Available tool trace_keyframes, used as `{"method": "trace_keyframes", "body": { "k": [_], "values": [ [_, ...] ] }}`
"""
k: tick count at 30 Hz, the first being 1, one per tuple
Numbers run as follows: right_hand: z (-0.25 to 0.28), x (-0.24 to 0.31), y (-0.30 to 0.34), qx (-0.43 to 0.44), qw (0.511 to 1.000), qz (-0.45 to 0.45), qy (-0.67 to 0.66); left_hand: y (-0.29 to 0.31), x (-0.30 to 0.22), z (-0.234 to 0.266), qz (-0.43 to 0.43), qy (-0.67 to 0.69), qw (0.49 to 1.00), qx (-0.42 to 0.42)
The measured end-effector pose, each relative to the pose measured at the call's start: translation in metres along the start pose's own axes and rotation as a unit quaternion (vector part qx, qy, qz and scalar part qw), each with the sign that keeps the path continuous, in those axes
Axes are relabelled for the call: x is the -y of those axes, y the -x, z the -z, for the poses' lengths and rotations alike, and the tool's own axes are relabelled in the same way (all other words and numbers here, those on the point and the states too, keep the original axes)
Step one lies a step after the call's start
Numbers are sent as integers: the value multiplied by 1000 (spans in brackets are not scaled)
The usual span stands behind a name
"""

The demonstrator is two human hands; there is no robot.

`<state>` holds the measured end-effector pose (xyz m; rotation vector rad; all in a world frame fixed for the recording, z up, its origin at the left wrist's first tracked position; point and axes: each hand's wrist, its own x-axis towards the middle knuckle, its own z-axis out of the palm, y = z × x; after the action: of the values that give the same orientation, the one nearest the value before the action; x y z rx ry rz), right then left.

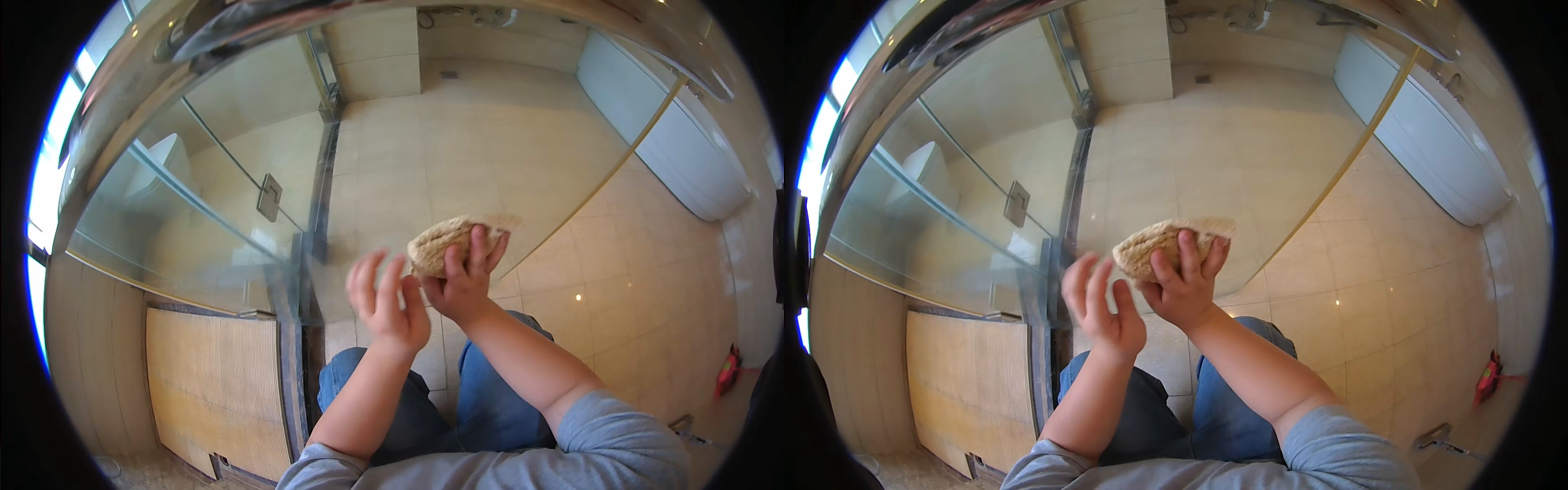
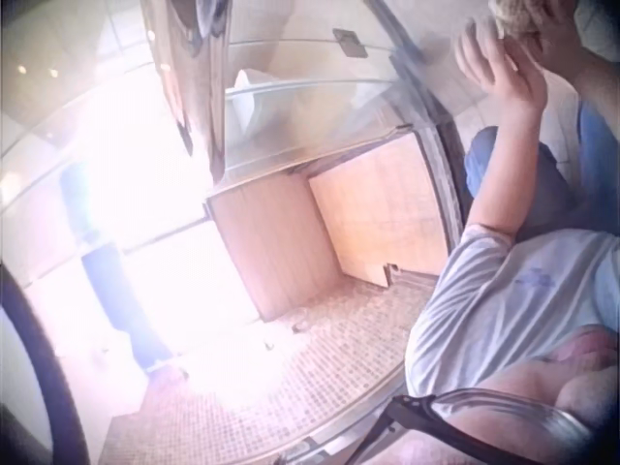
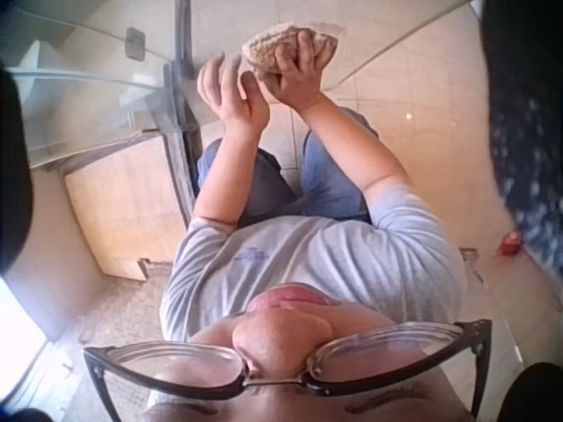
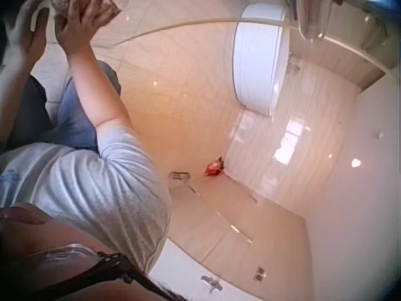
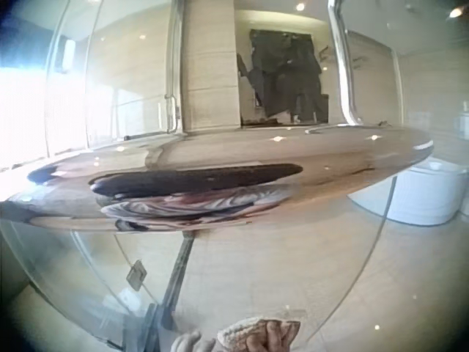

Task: The person wipes the glass door of a shower enclosure using a cloth. They systematically clean the vertical glass panels and the horizontal metal handle, moving from one section to another.

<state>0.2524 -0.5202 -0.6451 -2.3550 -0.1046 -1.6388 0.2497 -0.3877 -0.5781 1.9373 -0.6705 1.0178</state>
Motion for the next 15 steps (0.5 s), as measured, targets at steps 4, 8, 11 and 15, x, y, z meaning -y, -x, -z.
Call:
{"method": "trace_keyframes", "body": {
  "k": [4, 8, 11, 15],
  "values": [
    [-6, -4, 25, 30, 999, 5, -14, 26, 47, -15, -54, -212, 976, 6],
    [-15, -18, 72, 60, 998, 13, -28, 43, 99, -35, -139, -264, 954, -32],
    [-13, -32, 79, 76, 996, 18, -33, 43, 104, -45, -154, -271, 948, -58],
    [13, -43, 28, 83, 995, 48, -26, 46, 105, -49, -157, -284, 943, -70]
  ]
}}
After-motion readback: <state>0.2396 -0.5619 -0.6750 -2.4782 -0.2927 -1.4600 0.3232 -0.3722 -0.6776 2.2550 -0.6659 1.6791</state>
